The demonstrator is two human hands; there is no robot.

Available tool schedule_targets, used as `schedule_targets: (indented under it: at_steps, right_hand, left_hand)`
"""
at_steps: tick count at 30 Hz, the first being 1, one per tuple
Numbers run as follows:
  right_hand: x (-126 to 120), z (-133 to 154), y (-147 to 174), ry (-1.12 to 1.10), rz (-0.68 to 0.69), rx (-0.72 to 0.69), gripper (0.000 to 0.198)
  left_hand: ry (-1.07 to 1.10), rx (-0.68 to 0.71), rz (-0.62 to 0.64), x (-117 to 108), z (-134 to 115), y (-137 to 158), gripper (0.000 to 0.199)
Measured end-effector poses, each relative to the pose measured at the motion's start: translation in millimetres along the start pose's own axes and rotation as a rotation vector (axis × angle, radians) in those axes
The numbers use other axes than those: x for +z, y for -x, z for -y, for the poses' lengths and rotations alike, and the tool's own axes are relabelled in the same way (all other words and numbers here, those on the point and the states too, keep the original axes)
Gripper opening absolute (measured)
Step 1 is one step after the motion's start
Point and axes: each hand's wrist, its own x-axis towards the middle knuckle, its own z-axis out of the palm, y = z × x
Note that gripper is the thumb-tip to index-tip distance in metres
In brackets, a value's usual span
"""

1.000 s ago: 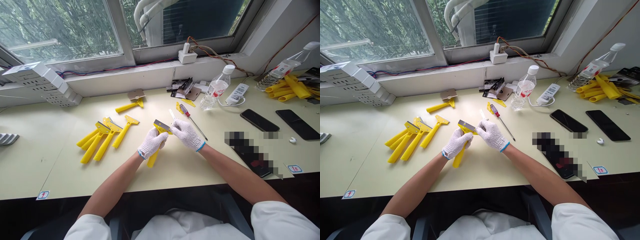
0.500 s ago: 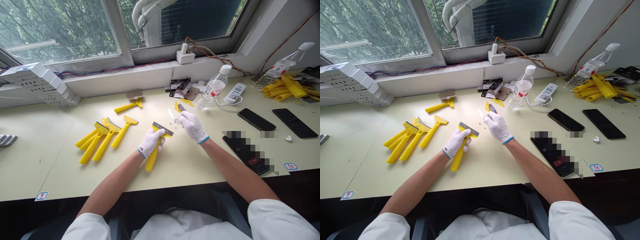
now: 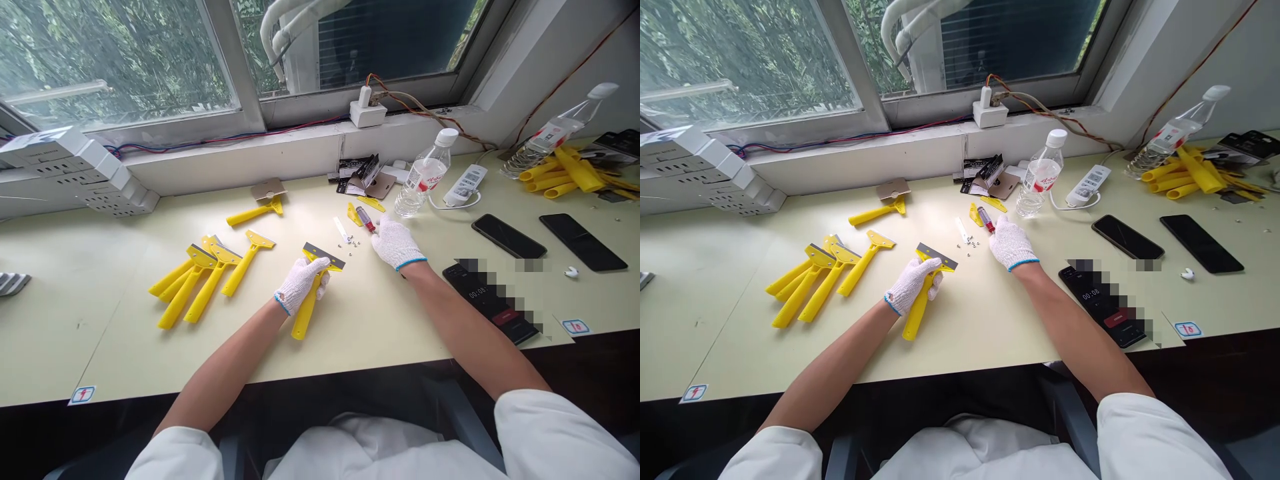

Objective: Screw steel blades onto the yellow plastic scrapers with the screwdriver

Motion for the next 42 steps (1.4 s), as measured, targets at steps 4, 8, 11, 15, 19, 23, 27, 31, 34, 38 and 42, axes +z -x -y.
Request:
schedule_targets:
  at_steps: [4, 8, 11, 15, 19, 23, 27, 31, 34, 38, 42]
  right_hand:
    - [0.6, -6.8, -5.7, 0.012, -0.049, 0.078, 0.037]
    - [4.6, -0.8, -2.5, 0.127, -0.223, -0.078, 0.048]
    - [12.3, 7.1, -1.8, 0.172, -0.256, -0.315, 0.059]
    - [18.7, 9.3, -6.6, 0.151, -0.120, -0.447, 0.055]
    - [13.9, 7.1, -8.5, 0.133, -0.087, -0.377, 0.041]
    - [9.5, 7.9, -7.5, 0.166, -0.098, -0.275, 0.033]
    - [11.2, 5.7, -10.1, 0.166, -0.181, -0.222, 0.032]
    - [12.2, 3.4, -15.1, 0.175, -0.207, -0.149, 0.041]
    - [10.2, 7.5, -15.8, 0.191, -0.120, -0.131, 0.038]
    - [7.7, 18.7, -12.0, 0.233, -0.087, -0.103, 0.031]
    - [2.9, 23.4, -6.9, 0.237, -0.140, -0.047, 0.031]
  left_hand:
    - [0.073, -0.009, 0.012, 0.3, 0.5, -1.5, 0.034]
    - [0.116, -0.039, 0.010, 0.9, -0.1, -2.3, 0.031]
    - [0.113, -0.059, -0.006, 1.9, -1.2, -2.3, 0.032]
    - [0.054, -0.067, -0.042, 3.1, -1.3, -3.3, 0.035]
    - [0.024, -0.079, -0.059, 3.7, 0.0, -4.3, 0.038]
    - [0.016, -0.066, -0.067, 3.2, 1.6, -4.5, 0.040]
    - [0.028, -0.052, -0.038, 2.3, 2.0, -4.2, 0.038]
    - [0.133, -0.105, 0.011, 1.2, 0.6, -3.8, 0.037]
    - [0.199, -0.140, 0.052, -0.2, -0.2, -3.9, 0.037]
    - [0.184, -0.096, 0.109, -3.1, -0.5, -4.6, 0.035]
    - [0.092, -0.071, 0.196, -4.3, -3.9, -3.3, 0.035]
